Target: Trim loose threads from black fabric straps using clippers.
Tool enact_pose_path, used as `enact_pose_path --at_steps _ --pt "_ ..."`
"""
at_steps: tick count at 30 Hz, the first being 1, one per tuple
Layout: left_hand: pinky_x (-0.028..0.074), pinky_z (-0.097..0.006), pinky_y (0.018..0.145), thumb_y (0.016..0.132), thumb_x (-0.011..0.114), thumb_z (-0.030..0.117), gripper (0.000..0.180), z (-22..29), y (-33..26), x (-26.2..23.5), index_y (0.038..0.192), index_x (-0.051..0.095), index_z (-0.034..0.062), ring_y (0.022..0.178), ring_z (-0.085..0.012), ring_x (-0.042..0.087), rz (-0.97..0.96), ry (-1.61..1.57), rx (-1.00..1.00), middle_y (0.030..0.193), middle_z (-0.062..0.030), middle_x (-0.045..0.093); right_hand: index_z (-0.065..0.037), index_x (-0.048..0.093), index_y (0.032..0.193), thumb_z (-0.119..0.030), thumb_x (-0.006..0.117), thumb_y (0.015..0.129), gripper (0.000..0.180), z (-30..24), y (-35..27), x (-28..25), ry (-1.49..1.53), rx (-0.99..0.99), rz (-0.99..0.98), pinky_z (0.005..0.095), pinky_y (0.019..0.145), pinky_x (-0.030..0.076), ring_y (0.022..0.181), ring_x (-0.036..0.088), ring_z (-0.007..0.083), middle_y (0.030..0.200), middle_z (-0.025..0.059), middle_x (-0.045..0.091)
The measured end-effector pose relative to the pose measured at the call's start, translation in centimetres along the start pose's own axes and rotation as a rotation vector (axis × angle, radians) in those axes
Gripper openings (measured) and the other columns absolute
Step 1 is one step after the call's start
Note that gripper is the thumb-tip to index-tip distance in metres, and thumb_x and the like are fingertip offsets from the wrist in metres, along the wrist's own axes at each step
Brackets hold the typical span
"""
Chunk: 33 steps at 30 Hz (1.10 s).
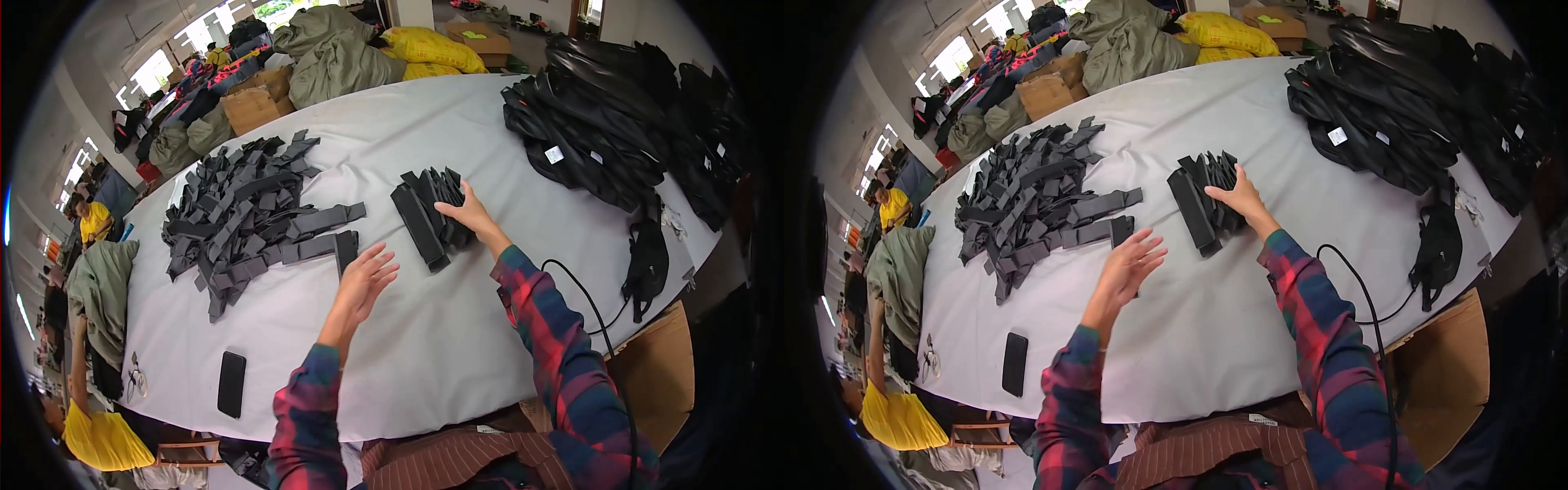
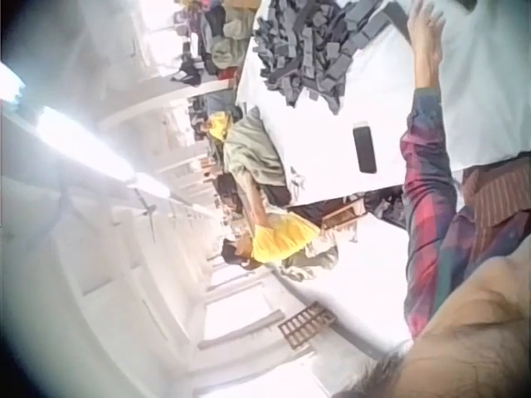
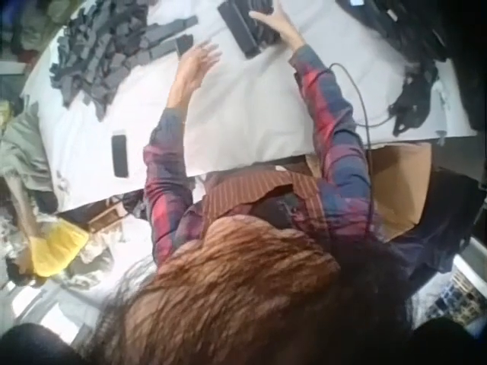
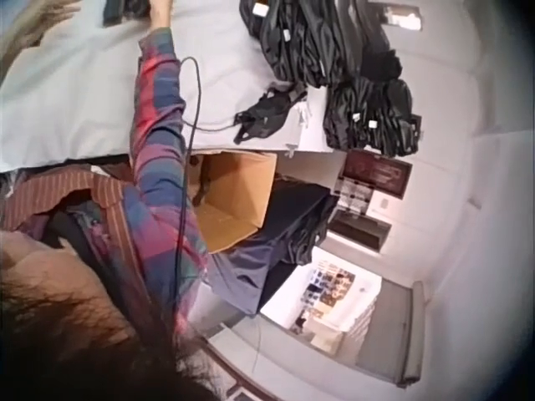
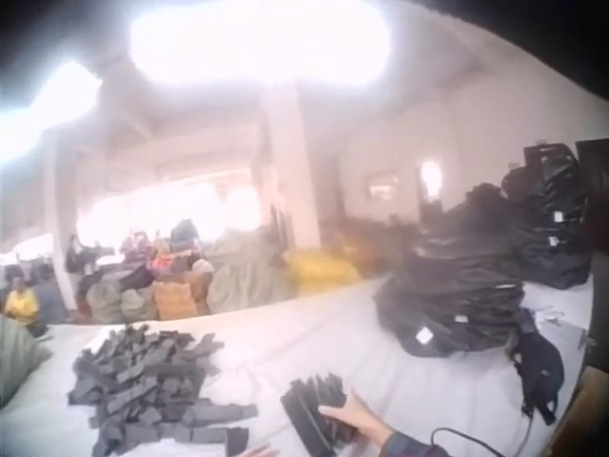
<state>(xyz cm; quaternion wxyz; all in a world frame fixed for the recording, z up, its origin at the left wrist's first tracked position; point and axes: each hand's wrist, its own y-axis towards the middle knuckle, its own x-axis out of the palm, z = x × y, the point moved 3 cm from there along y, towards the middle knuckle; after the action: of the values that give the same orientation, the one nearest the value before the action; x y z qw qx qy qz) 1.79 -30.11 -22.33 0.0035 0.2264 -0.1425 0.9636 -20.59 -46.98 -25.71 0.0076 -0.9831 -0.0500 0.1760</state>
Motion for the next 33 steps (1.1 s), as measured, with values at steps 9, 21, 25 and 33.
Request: enact_pose_path --at_steps 9,21,25,33 --pt "0.047 -0.036 0.087 0.089 0.059 0.033 0.055 -4.8 13.5 0.0 0.130 0.041 0.0008 0.105 -0.0251 0.056 -0.004 -0.170 -0.090 0.120 -0.0160 0.055 -0.001 0.018 0.144 -0.023 0.079 0.058 0.107 1.2 1.4 0.9 -0.194 0.004 -0.178 0.0331 0.095 0.041 0.111 0.054 0.0303 0.125 0.0218 0.053" --pt "0.046 -0.031 0.083 0.072 0.080 0.027 0.058 -2.4 9.2 2.9 0.113 0.046 0.0040 0.092 -0.0150 0.054 -0.017 -0.036 0.104 0.099 -0.0047 0.055 0.001 0.047 0.120 -0.014 0.062 0.065 0.059 -3.5 -7.9 5.2 -0.075 -0.243 -0.371 0.0372 0.088 0.044 0.099 0.055 0.0336 0.107 0.0206 0.055" --pt "0.050 -0.027 0.069 0.072 0.078 0.019 0.047 -0.7 4.6 1.5 0.106 0.048 0.0035 0.080 -0.0129 0.057 0.037 -0.105 0.106 0.093 -0.0053 0.056 0.001 0.042 0.125 -0.018 0.065 0.068 0.064 -6.0 -11.8 7.7 -0.267 -0.466 -0.281 0.0423 0.087 0.045 0.106 0.049 0.0388 0.120 0.0218 0.043" --pt "0.056 -0.034 0.074 0.077 0.071 0.018 0.048 3.0 -9.8 -5.0 0.114 0.052 -0.0041 0.086 -0.0212 0.064 0.234 -0.185 0.290 0.103 -0.0131 0.062 -0.002 0.034 0.137 -0.026 0.066 0.082 0.068 -12.3 -19.4 12.4 -0.019 -0.739 -0.780 0.0373 0.090 0.045 0.112 0.048 0.0354 0.133 0.0184 0.033"
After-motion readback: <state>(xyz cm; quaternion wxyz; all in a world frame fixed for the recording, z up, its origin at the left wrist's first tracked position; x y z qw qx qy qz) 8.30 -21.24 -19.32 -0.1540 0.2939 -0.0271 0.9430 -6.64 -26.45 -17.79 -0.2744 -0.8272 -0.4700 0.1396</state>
